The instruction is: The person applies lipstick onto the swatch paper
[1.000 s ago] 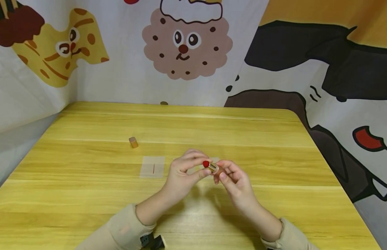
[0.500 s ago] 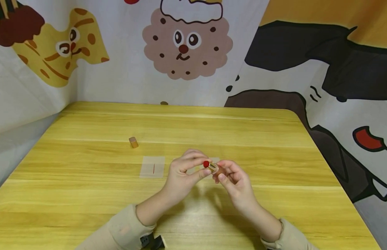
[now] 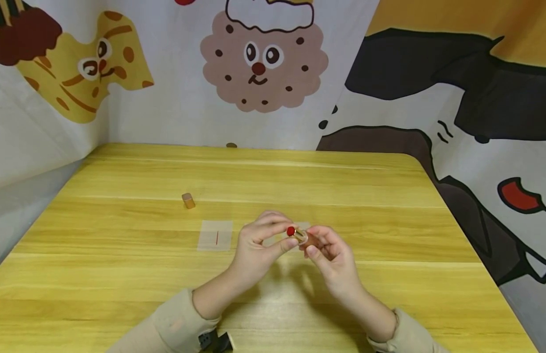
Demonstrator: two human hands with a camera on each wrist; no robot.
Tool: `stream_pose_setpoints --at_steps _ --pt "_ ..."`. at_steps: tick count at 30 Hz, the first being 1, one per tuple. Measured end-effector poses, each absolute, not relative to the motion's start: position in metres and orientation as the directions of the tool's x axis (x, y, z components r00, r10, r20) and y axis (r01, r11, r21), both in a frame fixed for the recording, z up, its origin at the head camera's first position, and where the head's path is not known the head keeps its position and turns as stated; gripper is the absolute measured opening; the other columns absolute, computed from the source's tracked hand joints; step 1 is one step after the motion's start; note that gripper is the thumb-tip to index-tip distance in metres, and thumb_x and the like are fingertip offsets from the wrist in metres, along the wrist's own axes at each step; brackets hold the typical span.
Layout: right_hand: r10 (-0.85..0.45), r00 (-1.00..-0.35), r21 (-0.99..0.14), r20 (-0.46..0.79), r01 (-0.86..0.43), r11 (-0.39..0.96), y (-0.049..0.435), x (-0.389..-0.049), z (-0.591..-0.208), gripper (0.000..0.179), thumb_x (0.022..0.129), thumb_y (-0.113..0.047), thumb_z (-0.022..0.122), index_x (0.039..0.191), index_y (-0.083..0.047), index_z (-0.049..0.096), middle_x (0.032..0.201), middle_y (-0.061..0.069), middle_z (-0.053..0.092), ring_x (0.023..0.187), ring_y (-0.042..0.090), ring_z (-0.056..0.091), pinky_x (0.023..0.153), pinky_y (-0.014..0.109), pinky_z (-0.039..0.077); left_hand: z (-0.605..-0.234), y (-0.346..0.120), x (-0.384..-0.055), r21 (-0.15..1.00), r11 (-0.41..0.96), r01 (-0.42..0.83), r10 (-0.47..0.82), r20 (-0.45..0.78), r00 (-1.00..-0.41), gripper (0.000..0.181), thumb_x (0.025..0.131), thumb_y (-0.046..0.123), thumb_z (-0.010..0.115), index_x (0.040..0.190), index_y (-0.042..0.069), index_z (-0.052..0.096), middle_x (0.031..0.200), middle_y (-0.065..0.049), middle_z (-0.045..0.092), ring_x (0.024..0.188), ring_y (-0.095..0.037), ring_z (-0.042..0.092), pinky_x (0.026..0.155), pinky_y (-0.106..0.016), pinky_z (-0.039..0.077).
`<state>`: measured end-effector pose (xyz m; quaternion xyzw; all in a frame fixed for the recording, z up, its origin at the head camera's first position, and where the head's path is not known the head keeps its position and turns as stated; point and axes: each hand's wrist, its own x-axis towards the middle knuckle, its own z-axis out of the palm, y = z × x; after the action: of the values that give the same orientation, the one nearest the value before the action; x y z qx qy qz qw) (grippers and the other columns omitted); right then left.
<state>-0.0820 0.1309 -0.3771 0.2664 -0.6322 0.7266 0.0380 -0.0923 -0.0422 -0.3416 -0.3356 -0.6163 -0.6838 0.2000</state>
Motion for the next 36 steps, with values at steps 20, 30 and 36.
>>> stream_pose_setpoints --at_steps 20,30,36 --pt "-0.239 -0.847 -0.878 0.474 -0.433 -0.205 0.1283 -0.0820 -0.3785 0.025 0.083 0.010 0.055 0.105 0.015 0.044 0.103 0.003 0.061 0.095 0.018 0.058 0.082 0.032 0.047 -0.3415 -0.0412 -0.0922 0.698 -0.136 0.703 0.121 0.716 -0.687 0.024 0.063 -0.019 0.069 0.086 -0.014 0.063 0.083 -0.017 0.063 0.084 -0.024 0.055 0.078 -0.035 0.045" --pt "-0.197 -0.842 -0.857 0.502 -0.455 -0.240 0.1276 -0.0824 -0.3793 0.027 0.080 0.010 0.060 0.101 0.018 0.044 0.104 0.004 0.061 0.095 0.017 0.058 0.081 0.030 0.047 -0.3425 -0.0409 -0.0922 0.688 -0.133 0.714 0.114 0.726 -0.678 0.024 0.065 -0.015 0.070 0.088 -0.011 0.065 0.084 -0.015 0.063 0.084 -0.024 0.055 0.077 -0.035 0.046" --pt "-0.188 -0.832 -0.845 0.521 -0.473 -0.248 0.1283 -0.0830 -0.3807 0.025 0.078 0.012 0.060 0.099 0.016 0.046 0.105 0.004 0.061 0.092 0.016 0.058 0.078 0.027 0.048 -0.3451 -0.0405 -0.0935 0.680 -0.130 0.722 0.112 0.734 -0.670 0.023 0.068 -0.010 0.071 0.090 -0.010 0.065 0.087 -0.013 0.064 0.086 -0.023 0.055 0.077 -0.036 0.046"
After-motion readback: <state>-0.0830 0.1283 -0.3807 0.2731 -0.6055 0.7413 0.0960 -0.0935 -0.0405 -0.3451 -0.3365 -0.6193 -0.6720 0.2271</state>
